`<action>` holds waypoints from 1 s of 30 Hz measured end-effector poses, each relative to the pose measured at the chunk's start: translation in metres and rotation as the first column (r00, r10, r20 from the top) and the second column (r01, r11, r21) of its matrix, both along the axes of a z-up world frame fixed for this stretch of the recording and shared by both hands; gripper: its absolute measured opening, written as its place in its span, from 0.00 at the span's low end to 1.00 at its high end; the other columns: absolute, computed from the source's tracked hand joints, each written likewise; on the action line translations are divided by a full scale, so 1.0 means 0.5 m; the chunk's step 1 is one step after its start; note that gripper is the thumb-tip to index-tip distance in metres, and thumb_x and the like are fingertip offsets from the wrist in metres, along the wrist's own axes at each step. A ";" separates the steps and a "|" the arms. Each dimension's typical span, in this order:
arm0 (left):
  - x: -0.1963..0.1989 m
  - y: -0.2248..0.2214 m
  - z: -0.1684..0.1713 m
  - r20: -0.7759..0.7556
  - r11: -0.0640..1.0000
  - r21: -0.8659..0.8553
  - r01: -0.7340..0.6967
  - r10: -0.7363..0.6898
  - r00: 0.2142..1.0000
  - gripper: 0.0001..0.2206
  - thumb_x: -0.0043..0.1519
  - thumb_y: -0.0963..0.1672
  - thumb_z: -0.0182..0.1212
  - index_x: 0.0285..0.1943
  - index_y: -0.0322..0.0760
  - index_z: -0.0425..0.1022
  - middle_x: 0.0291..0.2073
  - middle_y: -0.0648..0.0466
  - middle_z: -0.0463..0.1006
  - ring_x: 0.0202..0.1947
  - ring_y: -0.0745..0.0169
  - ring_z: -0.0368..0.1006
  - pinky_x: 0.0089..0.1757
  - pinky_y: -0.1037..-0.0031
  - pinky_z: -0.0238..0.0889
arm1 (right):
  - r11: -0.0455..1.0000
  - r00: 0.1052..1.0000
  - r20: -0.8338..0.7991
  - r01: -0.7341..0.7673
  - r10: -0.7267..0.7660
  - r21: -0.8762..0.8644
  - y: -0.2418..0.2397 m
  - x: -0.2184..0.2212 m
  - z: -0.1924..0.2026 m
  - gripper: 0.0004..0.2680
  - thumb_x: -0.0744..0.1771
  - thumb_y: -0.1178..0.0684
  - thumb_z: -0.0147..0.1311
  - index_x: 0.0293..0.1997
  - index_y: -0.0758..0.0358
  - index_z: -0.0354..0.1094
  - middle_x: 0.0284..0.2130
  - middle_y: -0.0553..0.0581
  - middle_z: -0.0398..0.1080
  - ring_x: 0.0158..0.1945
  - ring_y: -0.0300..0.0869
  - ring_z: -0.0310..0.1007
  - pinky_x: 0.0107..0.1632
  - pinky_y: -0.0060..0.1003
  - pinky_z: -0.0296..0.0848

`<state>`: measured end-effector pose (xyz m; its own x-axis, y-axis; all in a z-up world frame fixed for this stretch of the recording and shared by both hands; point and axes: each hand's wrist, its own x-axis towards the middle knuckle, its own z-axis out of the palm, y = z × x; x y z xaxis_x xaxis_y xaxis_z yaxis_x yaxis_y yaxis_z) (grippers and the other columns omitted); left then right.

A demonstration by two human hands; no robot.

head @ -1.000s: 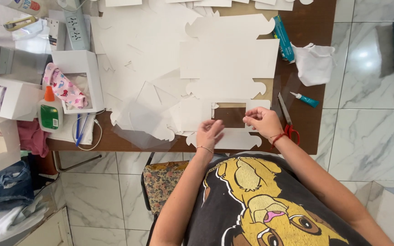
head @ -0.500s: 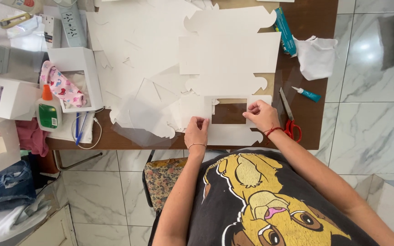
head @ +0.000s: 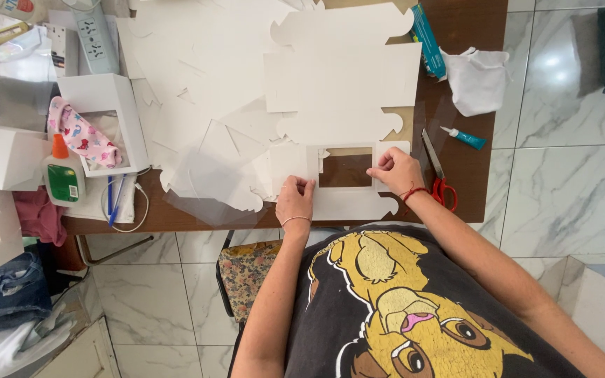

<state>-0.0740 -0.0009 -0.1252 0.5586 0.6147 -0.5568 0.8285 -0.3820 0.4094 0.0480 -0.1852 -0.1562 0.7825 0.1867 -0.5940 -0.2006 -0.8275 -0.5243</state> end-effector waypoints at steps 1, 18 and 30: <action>-0.003 -0.001 -0.004 -0.004 1.000 -0.001 0.000 0.000 1.000 0.10 0.54 0.51 0.52 0.32 0.47 0.66 0.27 0.55 0.73 0.32 0.51 0.71 0.34 0.62 0.64 | 1.000 1.000 -0.004 0.000 0.000 -0.001 -0.001 -0.001 0.000 0.09 0.52 0.49 0.61 0.25 0.52 0.64 0.17 0.45 0.68 0.23 0.38 0.69 0.31 0.29 0.66; -0.015 0.010 -0.076 0.062 0.935 -0.273 -0.228 0.254 0.965 0.10 0.49 0.47 0.56 0.40 0.52 0.70 0.32 0.65 0.75 0.34 0.71 0.72 0.38 0.75 0.63 | 0.997 0.999 -0.025 0.033 -0.032 0.064 -0.001 -0.003 0.005 0.09 0.53 0.52 0.61 0.25 0.55 0.64 0.16 0.47 0.68 0.18 0.35 0.68 0.27 0.26 0.65; 0.045 -0.029 0.035 0.004 0.994 -0.080 -0.080 0.080 0.997 0.21 0.45 0.43 0.60 0.48 0.41 0.65 0.41 0.52 0.66 0.43 0.56 0.68 0.45 0.69 0.62 | 0.999 1.000 0.002 -0.024 0.024 -0.028 0.000 -0.008 -0.003 0.10 0.52 0.46 0.61 0.27 0.52 0.65 0.20 0.45 0.69 0.30 0.40 0.70 0.33 0.33 0.68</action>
<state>-0.0513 -0.0156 -0.1076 0.5137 0.6111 -0.6022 0.8519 -0.2805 0.4422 0.0440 -0.1850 -0.1577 0.7794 0.1887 -0.5974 -0.1796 -0.8462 -0.5016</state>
